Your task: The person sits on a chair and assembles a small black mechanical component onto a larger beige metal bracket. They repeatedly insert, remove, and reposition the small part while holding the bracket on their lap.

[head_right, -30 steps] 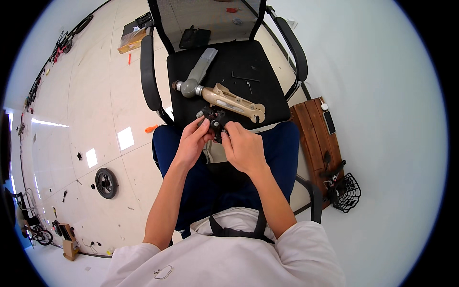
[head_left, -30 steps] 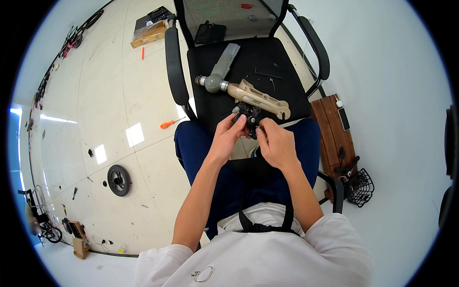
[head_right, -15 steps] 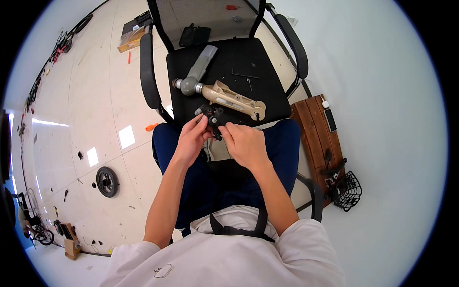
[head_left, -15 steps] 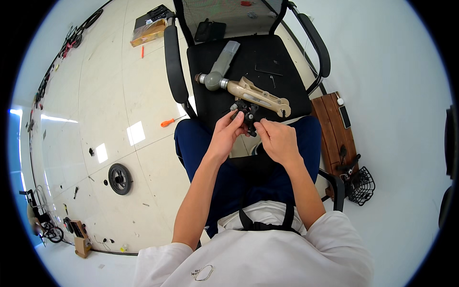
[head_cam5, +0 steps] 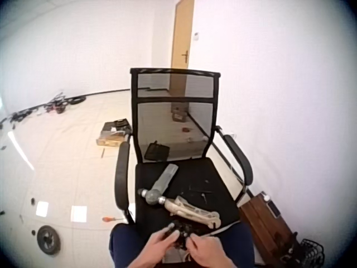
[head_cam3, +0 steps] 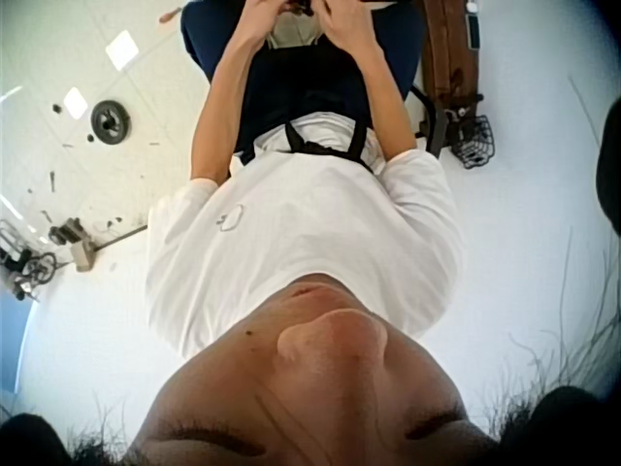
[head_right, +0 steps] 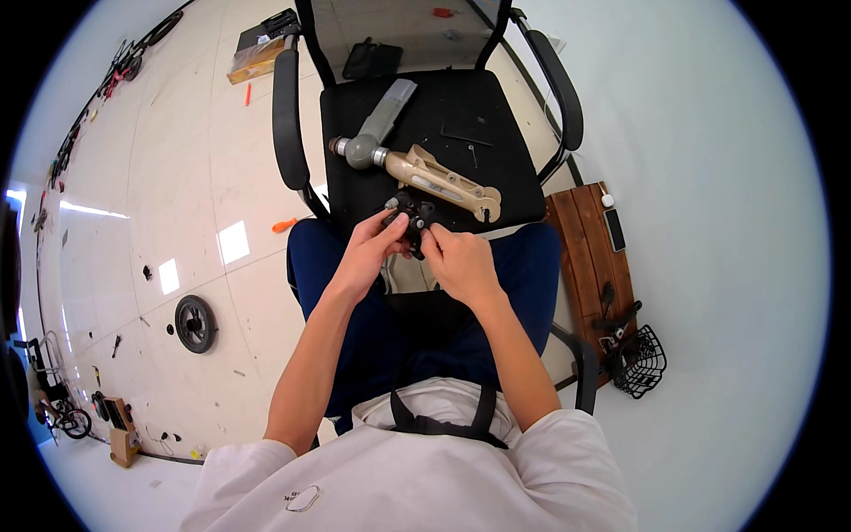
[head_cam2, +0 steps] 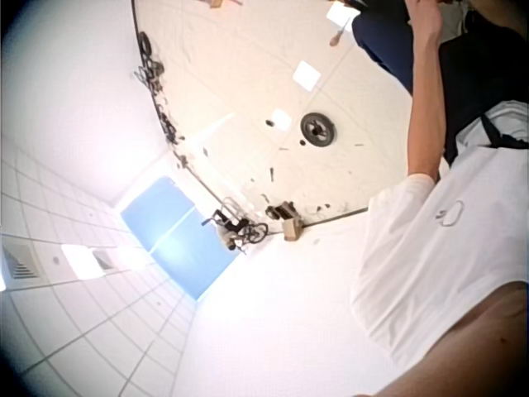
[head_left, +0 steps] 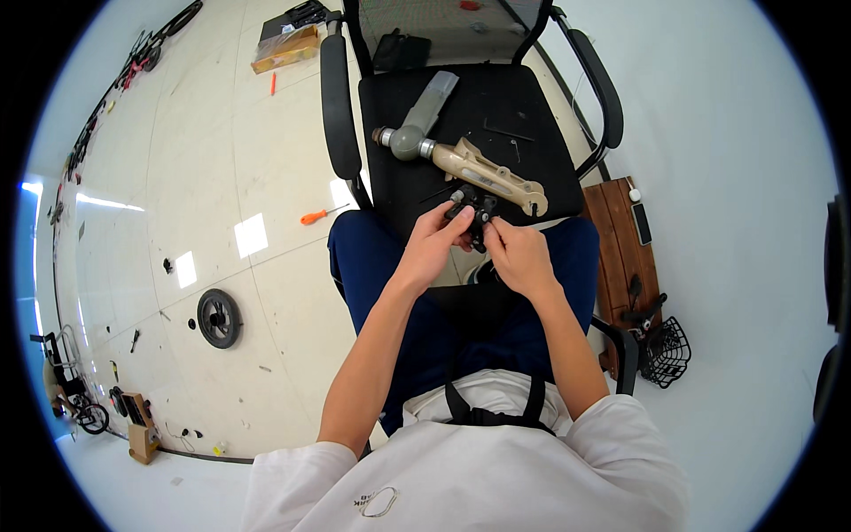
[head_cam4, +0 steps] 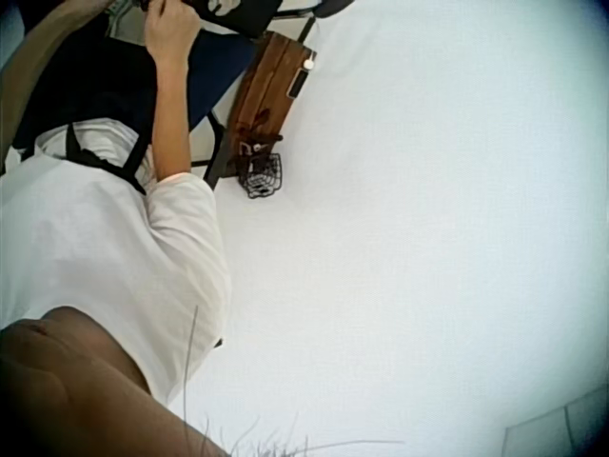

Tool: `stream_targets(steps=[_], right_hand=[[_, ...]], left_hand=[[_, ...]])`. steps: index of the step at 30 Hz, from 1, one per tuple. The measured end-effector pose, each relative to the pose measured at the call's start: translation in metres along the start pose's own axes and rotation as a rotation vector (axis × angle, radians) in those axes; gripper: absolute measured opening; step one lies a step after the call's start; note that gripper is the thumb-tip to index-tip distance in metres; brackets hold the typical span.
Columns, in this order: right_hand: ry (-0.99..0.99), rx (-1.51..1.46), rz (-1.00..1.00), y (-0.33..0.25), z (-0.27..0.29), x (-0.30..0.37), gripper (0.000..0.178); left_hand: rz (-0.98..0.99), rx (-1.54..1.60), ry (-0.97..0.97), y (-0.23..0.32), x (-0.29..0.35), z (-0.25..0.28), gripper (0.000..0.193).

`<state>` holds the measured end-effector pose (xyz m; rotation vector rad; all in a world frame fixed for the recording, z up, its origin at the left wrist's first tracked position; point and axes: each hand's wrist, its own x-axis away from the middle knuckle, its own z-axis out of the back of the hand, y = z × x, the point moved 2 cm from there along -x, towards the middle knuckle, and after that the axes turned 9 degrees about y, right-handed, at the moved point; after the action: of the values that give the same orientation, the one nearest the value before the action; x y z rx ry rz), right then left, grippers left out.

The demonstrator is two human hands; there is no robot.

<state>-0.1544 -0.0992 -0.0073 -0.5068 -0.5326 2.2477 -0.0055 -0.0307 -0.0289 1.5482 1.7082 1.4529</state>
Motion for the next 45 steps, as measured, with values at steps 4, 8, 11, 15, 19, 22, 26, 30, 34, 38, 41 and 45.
stream_targets(steps=[4,8,11,15,19,22,26,30,34,38,41,45], right_hand=[[0.171,-0.037,0.155,-0.012,0.01,0.0,0.015],[0.165,0.006,0.246,-0.002,0.002,0.004,0.017],[0.158,-0.071,0.11,0.013,-0.012,0.012,0.018],[0.087,-0.184,-0.042,0.007,-0.01,0.018,0.017],[0.243,-0.133,0.132,-0.014,0.011,0.014,0.017],[0.237,-0.022,0.23,-0.012,0.012,0.013,0.016],[0.213,0.007,0.179,-0.009,0.011,0.016,0.017],[0.229,-0.123,0.088,-0.019,0.021,0.016,0.015],[0.298,-0.149,0.218,-0.021,0.027,0.011,0.019],[0.243,-0.296,0.114,-0.023,0.038,0.012,0.025],[0.322,-0.568,-0.046,-0.008,0.041,0.018,0.03],[0.302,-0.661,-0.152,0.008,0.034,0.02,0.023]], left_hand=[[0.029,-0.009,-0.025,-0.003,0.0,0.002,0.035],[0.06,-0.017,0.005,-0.006,-0.001,0.0,0.035],[0.035,-0.036,0.013,-0.011,-0.002,-0.005,0.036],[0.071,0.031,-0.035,-0.006,-0.002,-0.002,0.035],[0.11,0.178,-0.085,-0.002,0.0,0.001,0.033],[0.114,0.216,-0.139,-0.002,0.0,0.003,0.035],[0.128,0.31,-0.142,-0.005,0.0,0.003,0.037],[0.156,0.381,-0.076,0.0,0.004,0.004,0.042],[0.148,0.389,-0.081,0.0,0.004,0.005,0.044],[0.145,0.461,-0.049,-0.001,0.003,0.004,0.046],[0.131,0.549,-0.058,0.005,0.004,0.001,0.047],[0.112,0.595,-0.064,0.007,0.005,0.001,0.049]])
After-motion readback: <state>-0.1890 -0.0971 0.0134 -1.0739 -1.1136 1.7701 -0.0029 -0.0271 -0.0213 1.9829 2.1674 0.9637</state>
